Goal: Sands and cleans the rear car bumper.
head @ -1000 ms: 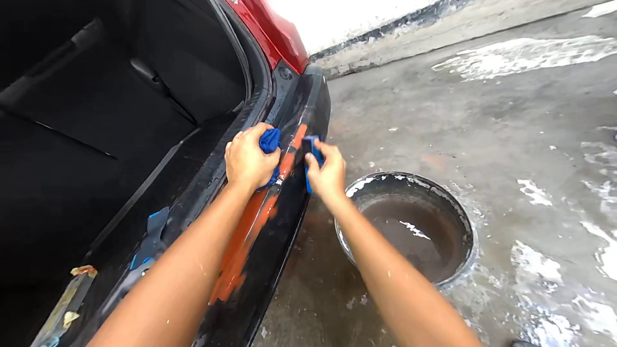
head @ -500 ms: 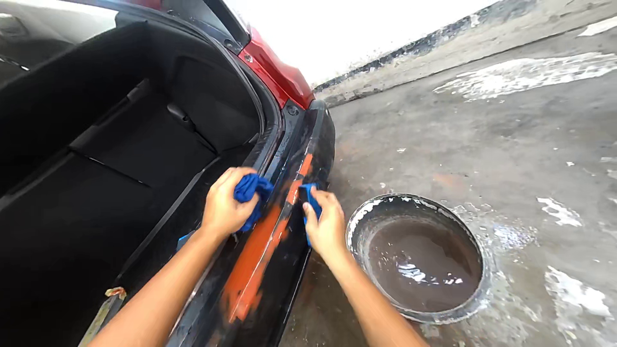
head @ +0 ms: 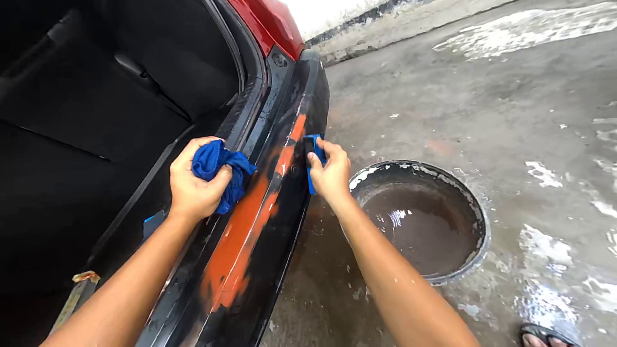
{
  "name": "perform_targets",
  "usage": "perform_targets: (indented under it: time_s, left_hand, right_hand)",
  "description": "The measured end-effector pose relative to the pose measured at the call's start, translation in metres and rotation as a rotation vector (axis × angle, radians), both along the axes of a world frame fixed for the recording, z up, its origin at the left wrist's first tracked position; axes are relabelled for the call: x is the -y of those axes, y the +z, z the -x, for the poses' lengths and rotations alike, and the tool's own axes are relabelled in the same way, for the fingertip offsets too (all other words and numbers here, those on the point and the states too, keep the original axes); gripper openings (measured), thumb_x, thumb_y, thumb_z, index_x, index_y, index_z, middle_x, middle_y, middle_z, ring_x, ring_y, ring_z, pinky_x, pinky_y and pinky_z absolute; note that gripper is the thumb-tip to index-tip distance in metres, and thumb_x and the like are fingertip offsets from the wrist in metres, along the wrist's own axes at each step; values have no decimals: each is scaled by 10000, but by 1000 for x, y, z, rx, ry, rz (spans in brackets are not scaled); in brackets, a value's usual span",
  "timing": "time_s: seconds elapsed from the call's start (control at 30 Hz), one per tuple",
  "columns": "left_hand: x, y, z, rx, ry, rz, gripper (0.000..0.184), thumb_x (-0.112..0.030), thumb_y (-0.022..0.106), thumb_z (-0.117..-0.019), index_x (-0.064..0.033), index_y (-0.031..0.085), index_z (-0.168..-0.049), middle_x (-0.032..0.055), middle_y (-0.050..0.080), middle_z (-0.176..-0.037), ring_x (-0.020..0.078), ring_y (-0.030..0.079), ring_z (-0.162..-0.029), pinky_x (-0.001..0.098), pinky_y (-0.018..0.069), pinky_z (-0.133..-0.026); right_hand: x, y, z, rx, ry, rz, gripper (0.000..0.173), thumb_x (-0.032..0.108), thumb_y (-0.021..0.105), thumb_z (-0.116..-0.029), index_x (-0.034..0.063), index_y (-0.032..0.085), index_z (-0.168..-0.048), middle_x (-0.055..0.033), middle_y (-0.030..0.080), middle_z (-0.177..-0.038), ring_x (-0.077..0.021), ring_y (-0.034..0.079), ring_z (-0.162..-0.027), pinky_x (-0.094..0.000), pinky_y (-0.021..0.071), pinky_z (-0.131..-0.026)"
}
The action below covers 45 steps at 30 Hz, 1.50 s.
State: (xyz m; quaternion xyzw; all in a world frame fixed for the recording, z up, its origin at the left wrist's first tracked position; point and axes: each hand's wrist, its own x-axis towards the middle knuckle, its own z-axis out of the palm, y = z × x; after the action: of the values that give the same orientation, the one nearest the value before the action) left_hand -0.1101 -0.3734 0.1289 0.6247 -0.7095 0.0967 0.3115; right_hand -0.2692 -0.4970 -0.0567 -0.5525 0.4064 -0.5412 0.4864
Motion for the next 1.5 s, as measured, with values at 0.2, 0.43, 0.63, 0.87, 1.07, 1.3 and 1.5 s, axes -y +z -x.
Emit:
perform_targets:
  time_s: [0.2, 0.43, 0.63, 0.87, 1.07, 1.3, 1.5]
  left_hand:
    - [3, 0, 0, -22, 24, 4, 430, -137, 688, -814, -42, 634, -1230, 31, 715, -1069, 88, 693, -967, 272, 594, -861]
    - [0, -1, 2, -17, 18, 9, 438, -123, 678, -822, -27, 621, -1245, 40, 706, -1086, 90, 685, -984, 271, 588, -872]
    - [2, -2, 2, -25, 32, 18, 429, -139, 680, -812, -35, 631, -1226, 28, 711, -1073, 72, 687, -976, 256, 586, -868]
    - [6, 0, -1, -11, 36, 32, 430, -148, 682, -803, -44, 645, -1218, 23, 722, -1066, 75, 694, -968, 265, 593, -859]
    - [3, -2, 3, -37, 44, 26, 432, -148, 677, -816, -45, 631, -1232, 27, 715, -1074, 89, 691, -978, 276, 593, -863]
    - [6, -1, -2, 3, 34, 31, 432, -151, 681, -810, -12, 628, -1216, 69, 718, -1095, 110, 692, -1010, 297, 584, -898]
    - [11, 1, -3, -11, 20, 46, 425, -145, 670, -808, -23, 630, -1213, 48, 716, -1072, 93, 690, -979, 278, 584, -871]
  right_hand:
    - [-31, -10, -1, 16, 0, 119, 426, 214, 671, -951, 105, 668, -1363, -126, 643, -1300, -281, 622, -1158, -488, 545, -959]
    - [-5, 0, -3, 44, -27, 84, 425, 214, 662, -966, 112, 653, -1379, -114, 651, -1317, -260, 620, -1203, -467, 532, -1011]
    - [52, -11, -16, 25, -93, 235, 419, 156, 686, -942, 78, 668, -1353, -122, 680, -1291, -283, 634, -1198, -482, 518, -1021]
    - [43, -16, -22, 94, -120, 360, 407, 176, 666, -953, 93, 673, -1351, -130, 655, -1337, -274, 629, -1200, -469, 526, -1003]
    - [25, -7, -17, 117, -90, 220, 423, 243, 628, -997, 128, 633, -1403, -104, 631, -1326, -236, 600, -1211, -430, 530, -1006]
    - [57, 0, -23, 50, -135, 167, 415, 267, 660, -968, 70, 675, -1333, -161, 663, -1193, -293, 611, -1142, -452, 505, -996]
    - [20, -5, -17, 76, -98, 165, 423, 290, 694, -944, 94, 688, -1319, -135, 631, -1159, -234, 624, -1063, -385, 563, -881]
